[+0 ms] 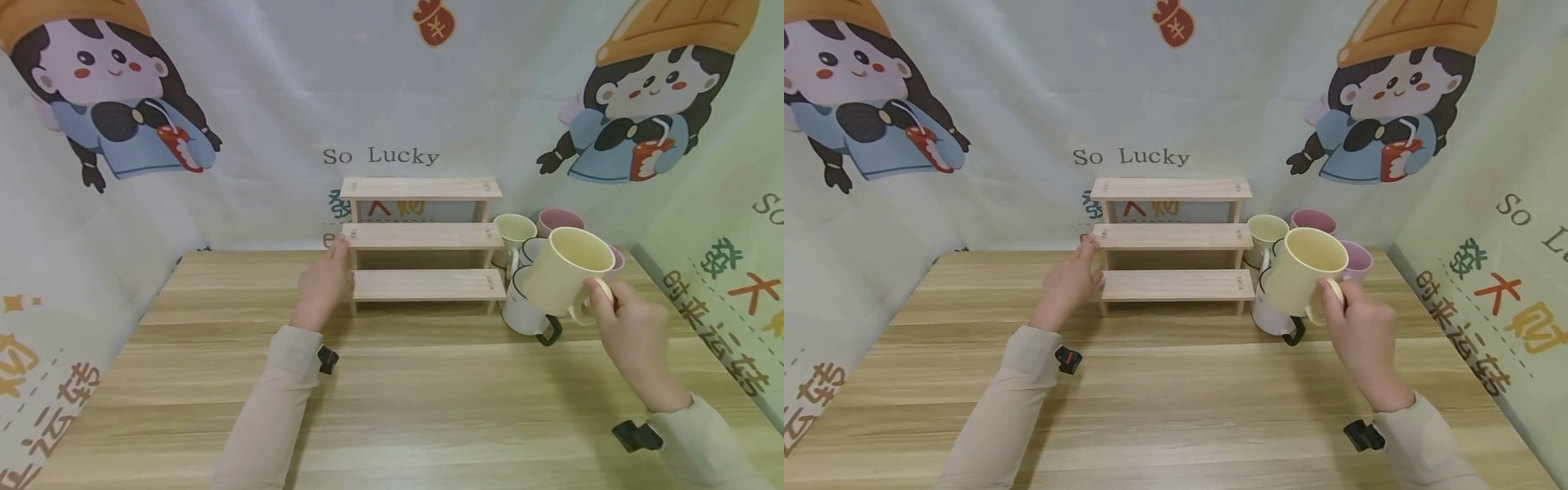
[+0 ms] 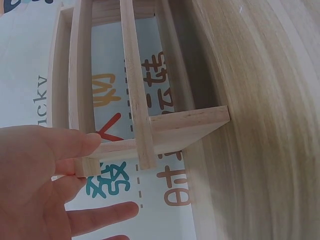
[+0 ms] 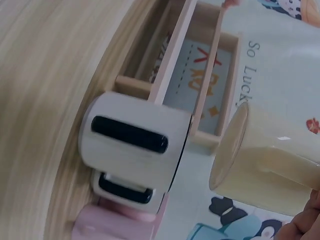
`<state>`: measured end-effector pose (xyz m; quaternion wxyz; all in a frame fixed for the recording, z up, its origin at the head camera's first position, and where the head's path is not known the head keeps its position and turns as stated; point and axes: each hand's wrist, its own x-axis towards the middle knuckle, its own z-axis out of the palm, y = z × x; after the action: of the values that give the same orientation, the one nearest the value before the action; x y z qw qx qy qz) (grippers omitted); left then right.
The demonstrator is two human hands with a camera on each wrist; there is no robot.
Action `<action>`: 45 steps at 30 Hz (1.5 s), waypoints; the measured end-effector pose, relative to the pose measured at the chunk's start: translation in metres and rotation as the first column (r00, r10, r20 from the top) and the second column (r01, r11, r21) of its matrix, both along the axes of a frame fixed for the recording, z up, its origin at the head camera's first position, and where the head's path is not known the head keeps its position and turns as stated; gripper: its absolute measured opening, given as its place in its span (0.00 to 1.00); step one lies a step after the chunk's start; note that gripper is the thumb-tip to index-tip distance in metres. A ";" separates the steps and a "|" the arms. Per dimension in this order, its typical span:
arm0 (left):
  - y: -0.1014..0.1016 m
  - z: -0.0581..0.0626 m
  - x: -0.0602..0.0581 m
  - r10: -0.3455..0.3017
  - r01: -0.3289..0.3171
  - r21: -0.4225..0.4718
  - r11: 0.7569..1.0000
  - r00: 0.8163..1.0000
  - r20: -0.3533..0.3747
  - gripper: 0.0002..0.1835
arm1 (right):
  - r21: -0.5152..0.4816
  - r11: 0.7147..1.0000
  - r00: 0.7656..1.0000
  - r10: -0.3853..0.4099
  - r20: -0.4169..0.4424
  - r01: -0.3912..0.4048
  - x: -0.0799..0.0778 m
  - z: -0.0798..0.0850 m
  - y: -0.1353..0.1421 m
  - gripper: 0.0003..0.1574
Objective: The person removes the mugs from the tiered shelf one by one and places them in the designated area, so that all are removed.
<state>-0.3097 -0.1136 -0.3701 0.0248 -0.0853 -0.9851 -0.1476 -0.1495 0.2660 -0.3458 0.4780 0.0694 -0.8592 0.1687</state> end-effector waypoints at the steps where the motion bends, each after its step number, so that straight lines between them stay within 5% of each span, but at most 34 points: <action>1: -0.001 0.000 0.000 -0.001 0.001 0.002 1.000 1.000 -0.003 0.32 | -0.002 1.000 1.000 -0.005 0.004 0.005 0.001 0.001 0.003 0.40; 21: -0.001 -0.001 0.000 -0.009 0.009 -0.002 1.000 1.000 0.004 0.35 | -0.010 0.989 0.988 -0.145 0.054 0.146 0.011 -0.020 0.052 0.39; 34: -0.002 -0.002 -0.001 -0.002 0.002 -0.012 1.000 1.000 -0.007 0.35 | 0.020 0.987 0.961 -0.162 0.225 0.161 0.009 -0.045 0.061 0.32; 45: -0.001 0.000 0.000 -0.006 0.007 -0.015 1.000 1.000 0.010 0.35 | 0.028 0.988 0.959 -0.154 0.236 0.152 0.003 -0.058 0.060 0.31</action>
<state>-0.3095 -0.1145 -0.3698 0.0188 -0.0880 -0.9860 -0.1408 -0.1465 0.3258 -0.4036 0.3830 -0.0159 -0.9138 0.1342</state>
